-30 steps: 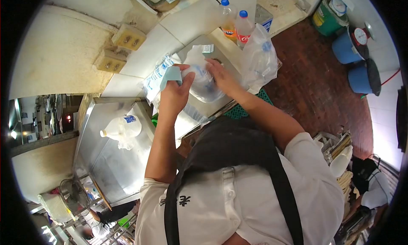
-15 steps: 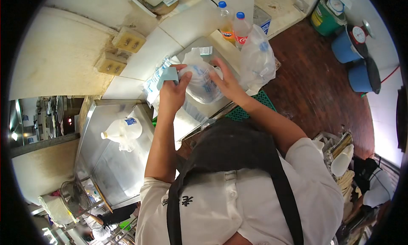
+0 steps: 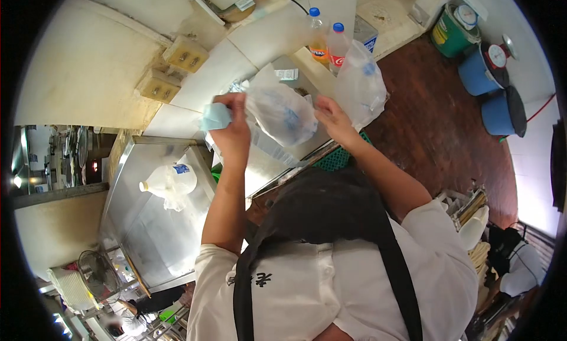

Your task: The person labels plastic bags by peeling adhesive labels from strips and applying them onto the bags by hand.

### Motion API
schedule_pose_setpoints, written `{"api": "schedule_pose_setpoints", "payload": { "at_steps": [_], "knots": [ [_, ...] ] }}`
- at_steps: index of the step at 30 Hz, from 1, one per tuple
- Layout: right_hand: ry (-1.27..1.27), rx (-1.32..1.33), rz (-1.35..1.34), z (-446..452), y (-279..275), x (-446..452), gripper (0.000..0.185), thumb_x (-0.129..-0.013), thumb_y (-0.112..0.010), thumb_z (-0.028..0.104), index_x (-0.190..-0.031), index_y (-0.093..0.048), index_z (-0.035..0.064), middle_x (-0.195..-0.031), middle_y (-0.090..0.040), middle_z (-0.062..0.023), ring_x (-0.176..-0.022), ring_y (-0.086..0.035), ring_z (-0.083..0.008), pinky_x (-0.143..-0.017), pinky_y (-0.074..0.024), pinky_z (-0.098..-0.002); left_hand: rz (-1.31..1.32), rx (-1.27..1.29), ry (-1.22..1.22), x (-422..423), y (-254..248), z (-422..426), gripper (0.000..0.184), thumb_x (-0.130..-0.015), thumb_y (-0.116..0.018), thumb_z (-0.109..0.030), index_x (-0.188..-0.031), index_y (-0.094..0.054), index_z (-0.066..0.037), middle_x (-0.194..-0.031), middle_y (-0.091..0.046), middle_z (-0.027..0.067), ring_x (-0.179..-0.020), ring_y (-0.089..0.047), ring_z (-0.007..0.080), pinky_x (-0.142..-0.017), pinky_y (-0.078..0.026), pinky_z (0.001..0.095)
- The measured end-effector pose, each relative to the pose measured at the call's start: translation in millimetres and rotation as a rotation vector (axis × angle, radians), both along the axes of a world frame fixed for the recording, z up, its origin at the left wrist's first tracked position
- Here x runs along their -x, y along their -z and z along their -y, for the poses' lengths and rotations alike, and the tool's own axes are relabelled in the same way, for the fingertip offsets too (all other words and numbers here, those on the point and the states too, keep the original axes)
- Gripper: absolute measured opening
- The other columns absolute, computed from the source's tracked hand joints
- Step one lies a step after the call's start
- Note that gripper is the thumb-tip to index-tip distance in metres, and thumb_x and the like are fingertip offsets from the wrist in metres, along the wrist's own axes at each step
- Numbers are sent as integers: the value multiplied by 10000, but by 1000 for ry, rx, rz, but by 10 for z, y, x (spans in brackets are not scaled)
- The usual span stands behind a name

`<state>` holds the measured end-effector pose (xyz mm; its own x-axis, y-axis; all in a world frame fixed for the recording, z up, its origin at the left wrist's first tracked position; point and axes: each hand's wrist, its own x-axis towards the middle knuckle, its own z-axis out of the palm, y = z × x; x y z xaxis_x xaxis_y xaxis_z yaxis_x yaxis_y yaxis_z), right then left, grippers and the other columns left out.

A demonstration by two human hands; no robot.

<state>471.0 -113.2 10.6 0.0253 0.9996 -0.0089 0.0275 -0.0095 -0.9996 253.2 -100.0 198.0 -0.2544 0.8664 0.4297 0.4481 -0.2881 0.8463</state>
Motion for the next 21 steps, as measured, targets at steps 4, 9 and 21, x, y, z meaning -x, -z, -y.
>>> {"api": "schedule_pose_setpoints", "payload": {
  "at_steps": [4,9,21],
  "knots": [
    [-2,-12,97,125,-359,-58,451,-989,-592,300,-1312,-527,-8,-1254,-606,-156,-1169,-573,-254,-1032,-422,-356,357,-274,21,15,-603,24,69,-960,-611,-74,-924,-562,-41,-691,-528,21,-590,-503,105,-541,-430,256],
    [-141,47,-72,145,-863,26,475,-1019,-510,420,-1210,-610,-4,-1100,-653,-85,-1014,-591,-194,-917,-448,-315,485,-456,223,-14,-1263,539,136,-952,-599,-140,-950,-469,-102,-829,-440,52,-597,-441,104,-533,-414,275],
    [-474,119,-867,373,-1503,-100,329,-970,-618,185,-1267,-578,50,-1094,-644,-19,-906,-607,-117,-857,-505,-309,641,-387,1220,-42,-1064,472,318,-952,-661,-315,-1100,-542,-60,-852,-572,71,-643,-510,166,-599,-451,310]
  ]
}}
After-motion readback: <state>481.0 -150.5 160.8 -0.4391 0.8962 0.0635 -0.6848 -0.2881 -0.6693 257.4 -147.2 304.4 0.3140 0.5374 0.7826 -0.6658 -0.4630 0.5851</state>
